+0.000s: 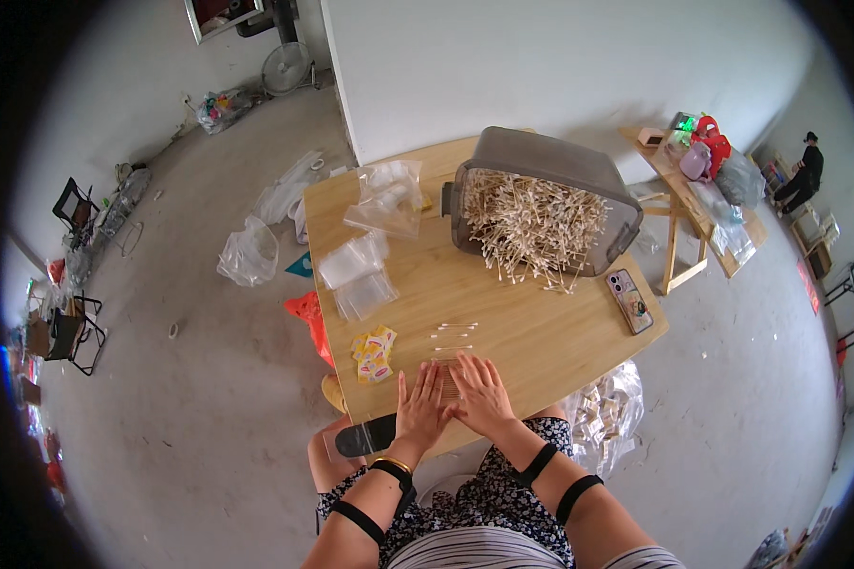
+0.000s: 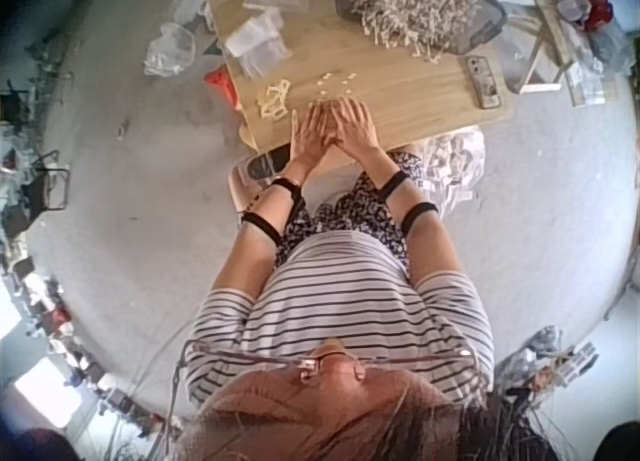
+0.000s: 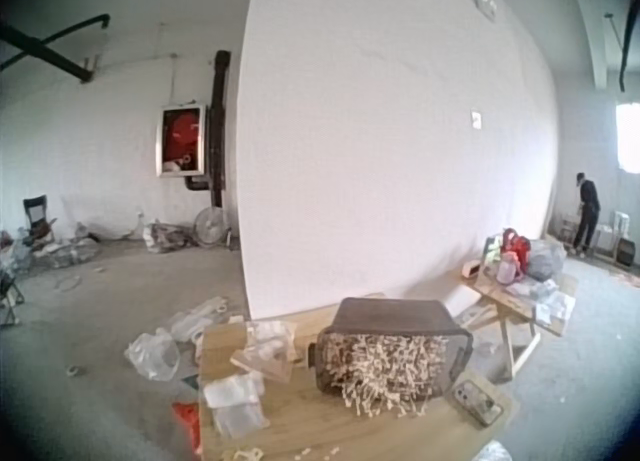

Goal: Sort cotton swabs into groups and place them into small plastic bags.

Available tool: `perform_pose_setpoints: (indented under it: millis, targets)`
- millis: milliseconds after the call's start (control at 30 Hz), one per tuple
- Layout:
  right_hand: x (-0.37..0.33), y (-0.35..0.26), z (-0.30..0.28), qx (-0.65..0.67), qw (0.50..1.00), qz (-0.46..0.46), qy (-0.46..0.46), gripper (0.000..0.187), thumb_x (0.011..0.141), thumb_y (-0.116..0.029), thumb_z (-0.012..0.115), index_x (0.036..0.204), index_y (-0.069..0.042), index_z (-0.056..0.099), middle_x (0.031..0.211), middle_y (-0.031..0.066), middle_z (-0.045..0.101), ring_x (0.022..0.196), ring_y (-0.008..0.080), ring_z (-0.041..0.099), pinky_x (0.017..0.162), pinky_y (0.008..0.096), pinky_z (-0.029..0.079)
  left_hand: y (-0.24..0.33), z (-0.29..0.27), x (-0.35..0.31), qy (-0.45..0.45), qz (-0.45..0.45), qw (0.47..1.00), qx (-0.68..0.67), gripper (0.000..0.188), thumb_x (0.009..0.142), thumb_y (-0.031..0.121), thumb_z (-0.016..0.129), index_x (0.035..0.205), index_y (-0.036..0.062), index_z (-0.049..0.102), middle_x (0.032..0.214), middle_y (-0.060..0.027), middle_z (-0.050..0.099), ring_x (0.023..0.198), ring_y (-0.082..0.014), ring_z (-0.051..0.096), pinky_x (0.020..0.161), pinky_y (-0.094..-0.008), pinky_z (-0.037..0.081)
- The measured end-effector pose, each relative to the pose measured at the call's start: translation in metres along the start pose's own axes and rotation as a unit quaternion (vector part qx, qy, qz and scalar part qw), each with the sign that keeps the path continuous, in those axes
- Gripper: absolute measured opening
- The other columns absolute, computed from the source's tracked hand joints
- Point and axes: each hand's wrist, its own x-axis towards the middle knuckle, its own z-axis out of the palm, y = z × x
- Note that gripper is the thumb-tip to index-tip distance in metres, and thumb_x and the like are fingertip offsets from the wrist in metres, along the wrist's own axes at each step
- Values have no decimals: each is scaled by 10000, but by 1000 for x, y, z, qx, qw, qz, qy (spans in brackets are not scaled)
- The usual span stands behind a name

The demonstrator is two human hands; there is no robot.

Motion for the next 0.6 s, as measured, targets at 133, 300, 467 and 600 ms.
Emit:
perform_pose_setpoints:
  millis: [133, 300, 467, 600]
  targets:
    - [4, 3, -7, -12, 999, 31, 16, 897, 814, -495, 685, 1511, -56, 330, 1591, 130, 251, 1477, 313, 229, 1216, 469, 179, -1, 1, -1, -13, -5, 999, 34, 760, 1006, 561, 319, 1566, 62, 196, 1646, -77, 152, 1530, -221, 84, 1220, -544, 7]
    - [1, 13, -12, 64, 993, 20, 100, 859, 843, -488, 660, 1500, -28, 349, 1577, 167, 262, 1471, 331, 228, 1217, 473, 171, -1, 1, -3, -1, -3, 1000, 7, 774, 1005, 570, 313, 1564, 51, 188, 1644, -82, 154, 1529, -221, 87, 1220, -543, 10]
    - [-28, 8, 1, 83, 995, 14, 62, 863, 881, -468, 620, 1517, 10, 284, 1573, 186, 285, 1482, 324, 221, 1224, 474, 146, 3, -4, -10, 1, 9, 999, -53, 778, 1011, 580, 266, 1559, 33, 195, 1634, -106, 186, 1521, -238, 135, 1217, -550, 19]
    - [-30, -9, 10, 103, 992, 27, 74, 892, 882, -488, 604, 1522, 24, 252, 1591, 199, 247, 1496, 334, 187, 1226, 476, 129, 5, -7, -13, 21, -5, 996, -92, 797, 1001, 566, 323, 1553, 6, 191, 1617, -170, 206, 1508, -298, 181, 1206, -567, 30]
